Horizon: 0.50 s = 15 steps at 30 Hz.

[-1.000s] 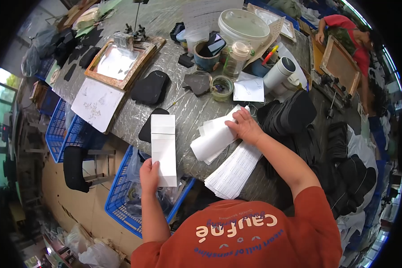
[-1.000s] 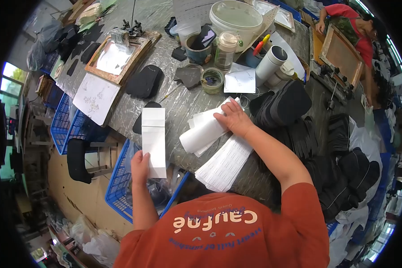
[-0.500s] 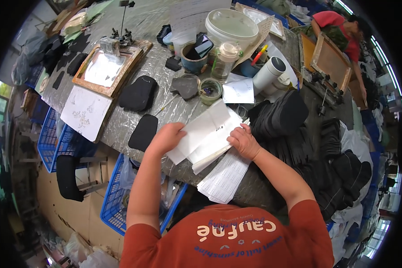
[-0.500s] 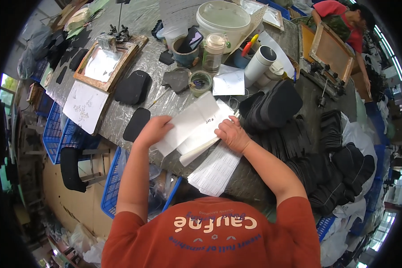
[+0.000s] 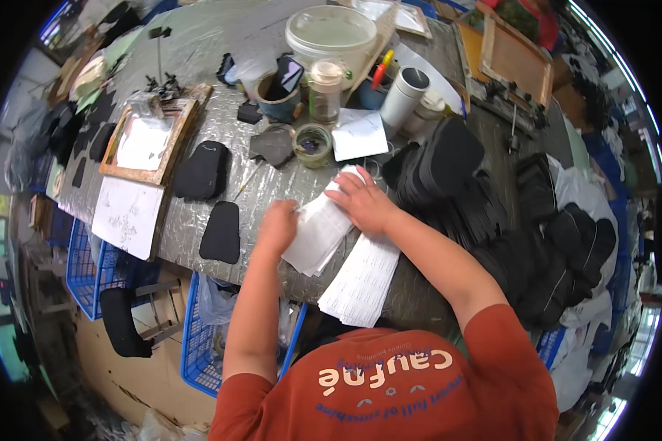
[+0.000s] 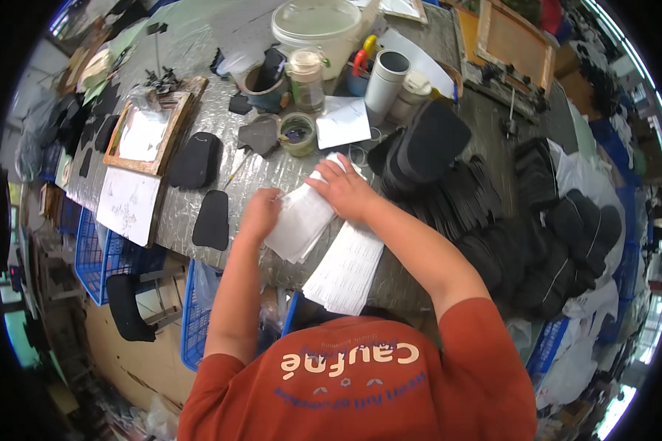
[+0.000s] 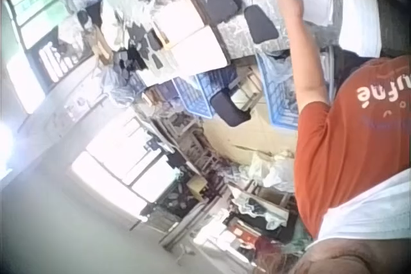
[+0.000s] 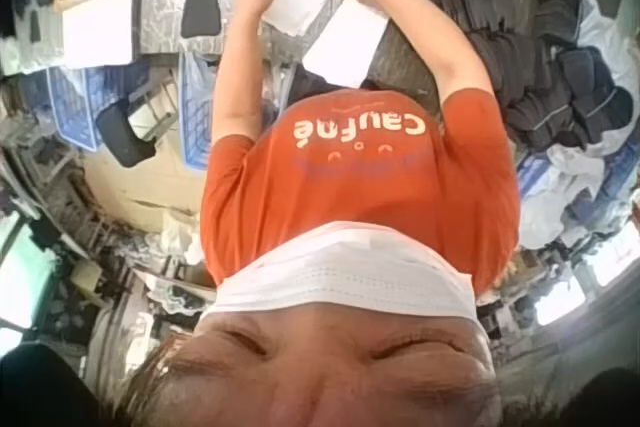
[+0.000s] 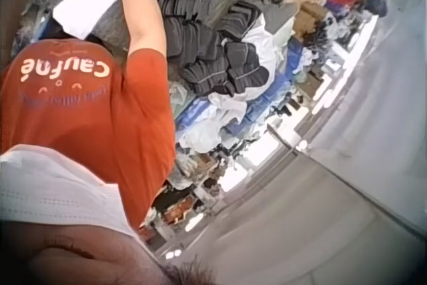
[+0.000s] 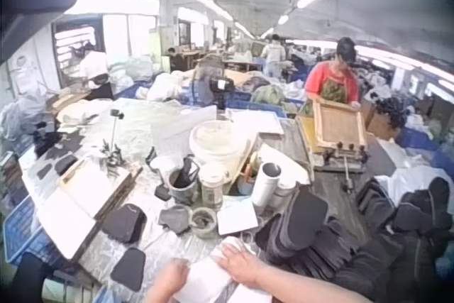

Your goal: The recorder is sorting and stacking black fabric shoe components at a manufacturing workstation, occasionally checking printed specification sheets.

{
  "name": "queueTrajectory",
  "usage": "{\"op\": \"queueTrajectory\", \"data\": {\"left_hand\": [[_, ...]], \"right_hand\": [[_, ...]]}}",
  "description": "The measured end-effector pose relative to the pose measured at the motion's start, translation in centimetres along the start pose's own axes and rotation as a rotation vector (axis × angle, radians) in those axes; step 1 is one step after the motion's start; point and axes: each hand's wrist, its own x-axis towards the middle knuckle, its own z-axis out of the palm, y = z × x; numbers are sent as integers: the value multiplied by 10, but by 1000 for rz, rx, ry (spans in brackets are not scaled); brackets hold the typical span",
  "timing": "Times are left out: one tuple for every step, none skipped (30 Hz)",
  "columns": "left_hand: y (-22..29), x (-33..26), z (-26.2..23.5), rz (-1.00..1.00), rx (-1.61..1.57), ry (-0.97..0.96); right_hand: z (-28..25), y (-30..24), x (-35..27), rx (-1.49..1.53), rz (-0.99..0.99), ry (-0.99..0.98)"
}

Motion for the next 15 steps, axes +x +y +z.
{"op": "queueTrajectory", "data": {"left_hand": [[0, -2, -4, 3, -42, 142], [0, -8, -6, 10, -41, 120], [10, -17, -14, -32, -82, 170], [18, -26, -21, -79, -120, 230], [24, -36, -19, -70, -120, 213], [34, -50, -16, -140, -246, 78], [44, -61, -9, -211, -372, -61], [59, -69, 3, -177, -335, -152], [74, -76, 16, -143, -295, -242], [70, -83, 38, -74, -227, -215], [62, -88, 60, -7, -159, -190], [71, -88, 70, 4, -158, -199], [79, -88, 79, 14, -30, -131], [83, -87, 84, 26, 98, -61], [84, -81, 87, 41, 100, -71]], "right_hand": [[-2, -2, 1, -5, 38, -3], [-7, -4, -2, 66, 62, 62], [-11, -6, -12, 66, 91, 60], [-15, -11, -22, 237, 234, 95], [-18, -16, -35, 406, 378, 133], [-19, -27, -54, 466, 440, 212], [-17, -41, -75, 583, 573, 306], [-6, -53, -102, 623, 759, 367], [9, -67, -130, 587, 953, 351], [16, -87, -144, 764, 1183, 325], [15, -101, -146, 770, 1181, 330], [11, -112, -148, 1095, 1424, 364], [8, -119, -147, 1433, 1651, 397], [7, -121, -142, 1562, 1638, 412], [5, -123, -138, 1689, 1621, 434]]}}
